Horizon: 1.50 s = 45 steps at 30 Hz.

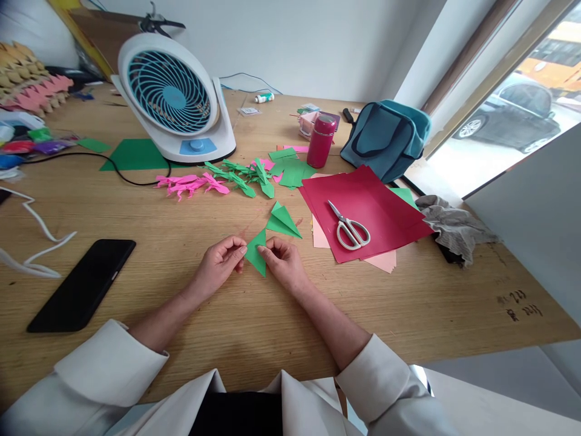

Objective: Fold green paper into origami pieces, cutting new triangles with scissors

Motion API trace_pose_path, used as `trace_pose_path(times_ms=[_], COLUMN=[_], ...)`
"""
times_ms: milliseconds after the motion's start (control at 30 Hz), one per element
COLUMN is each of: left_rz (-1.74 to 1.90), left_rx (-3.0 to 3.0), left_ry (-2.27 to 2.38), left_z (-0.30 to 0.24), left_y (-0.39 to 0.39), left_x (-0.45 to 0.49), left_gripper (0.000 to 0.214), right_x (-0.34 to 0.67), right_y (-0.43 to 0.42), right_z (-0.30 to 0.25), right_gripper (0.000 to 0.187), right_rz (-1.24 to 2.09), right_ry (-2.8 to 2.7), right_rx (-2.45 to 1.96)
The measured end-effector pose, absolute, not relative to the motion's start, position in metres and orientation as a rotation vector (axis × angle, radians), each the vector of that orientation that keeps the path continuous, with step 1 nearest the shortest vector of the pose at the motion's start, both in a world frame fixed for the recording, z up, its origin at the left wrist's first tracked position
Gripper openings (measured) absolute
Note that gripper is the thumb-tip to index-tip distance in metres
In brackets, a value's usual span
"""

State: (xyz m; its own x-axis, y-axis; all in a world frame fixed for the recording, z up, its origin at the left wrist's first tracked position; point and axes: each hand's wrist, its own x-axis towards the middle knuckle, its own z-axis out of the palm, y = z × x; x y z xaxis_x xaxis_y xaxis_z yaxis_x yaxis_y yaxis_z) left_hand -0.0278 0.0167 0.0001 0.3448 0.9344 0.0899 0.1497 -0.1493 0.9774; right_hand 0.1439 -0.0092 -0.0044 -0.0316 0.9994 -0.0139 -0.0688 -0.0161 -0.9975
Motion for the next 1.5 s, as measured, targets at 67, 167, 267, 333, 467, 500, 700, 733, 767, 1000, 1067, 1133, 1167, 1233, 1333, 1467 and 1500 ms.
trace_pose_path(times_ms=[67,167,267,333,467,500,700,733,767,1000,1067,1133,1167,1233,1333,1467,1500], left_rz=[0.936,0.96,1.021,1.074,1.157,1.158,1.077,1.068,1.063,1.096,1.114,1.135,1.147,1.174,1.218,1.264,1.273], left_rx=[1.551,1.529,1.467,1.412,1.284,1.254,1.181,1.174,1.161,1.055,1.043,1.018,1.003,0.976,0.981,1.06,1.075], left_ry=[1.014,1.038,1.062,1.08,1.101,1.097,1.042,1.034,1.03,1.019,1.017,1.031,1.047,1.088,1.132,1.131,1.124], left_z=[-0.001,0.0,0.001,0.001,0.002,0.003,0.004,0.004,0.004,0.006,0.007,0.006,0.006,0.005,0.005,0.007,0.008], left_y=[0.017,0.017,0.018,0.019,0.019,0.018,0.017,0.017,0.017,0.016,0.017,0.019,0.021,0.026,0.032,0.037,0.038], left_x=[-0.027,-0.028,-0.029,-0.03,-0.029,-0.028,-0.025,-0.025,-0.025,-0.025,-0.025,-0.026,-0.027,-0.03,-0.034,-0.038,-0.039], left_gripper=[0.021,0.024,0.026,0.026,0.029,0.03,0.03,0.031,0.031,0.034,0.034,0.033,0.033,0.032,0.029,0.022,0.021], right_x=[0.144,0.143,0.143,0.143,0.144,0.144,0.144,0.144,0.144,0.143,0.144,0.144,0.145,0.146,0.15,0.161,0.165], right_y=[-0.009,-0.009,-0.01,-0.012,-0.013,-0.013,-0.013,-0.013,-0.012,-0.012,-0.012,-0.012,-0.012,-0.011,-0.009,-0.005,-0.003], right_z=[-0.004,-0.002,-0.001,-0.001,-0.003,-0.003,-0.003,-0.002,-0.002,-0.003,-0.004,-0.004,-0.004,-0.004,-0.002,0.004,0.005], right_gripper=[0.05,0.051,0.049,0.047,0.048,0.049,0.048,0.048,0.048,0.052,0.052,0.05,0.049,0.047,0.046,0.032,0.026], right_rz=[1.263,1.263,1.266,1.276,1.238,1.22,1.187,1.193,1.2,1.22,1.22,1.207,1.2,1.187,1.153,0.92,0.823], right_ry=[-1.145,-1.134,-1.181,-1.267,-1.446,-1.459,-1.41,-1.398,-1.388,-1.359,-1.365,-1.373,-1.375,-1.369,-1.344,-1.411,-1.453], right_rx=[-1.17,-1.187,-1.187,-1.192,-1.263,-1.278,-1.271,-1.266,-1.259,-1.238,-1.228,-1.218,-1.217,-1.224,-1.228,-1.263,-1.292])
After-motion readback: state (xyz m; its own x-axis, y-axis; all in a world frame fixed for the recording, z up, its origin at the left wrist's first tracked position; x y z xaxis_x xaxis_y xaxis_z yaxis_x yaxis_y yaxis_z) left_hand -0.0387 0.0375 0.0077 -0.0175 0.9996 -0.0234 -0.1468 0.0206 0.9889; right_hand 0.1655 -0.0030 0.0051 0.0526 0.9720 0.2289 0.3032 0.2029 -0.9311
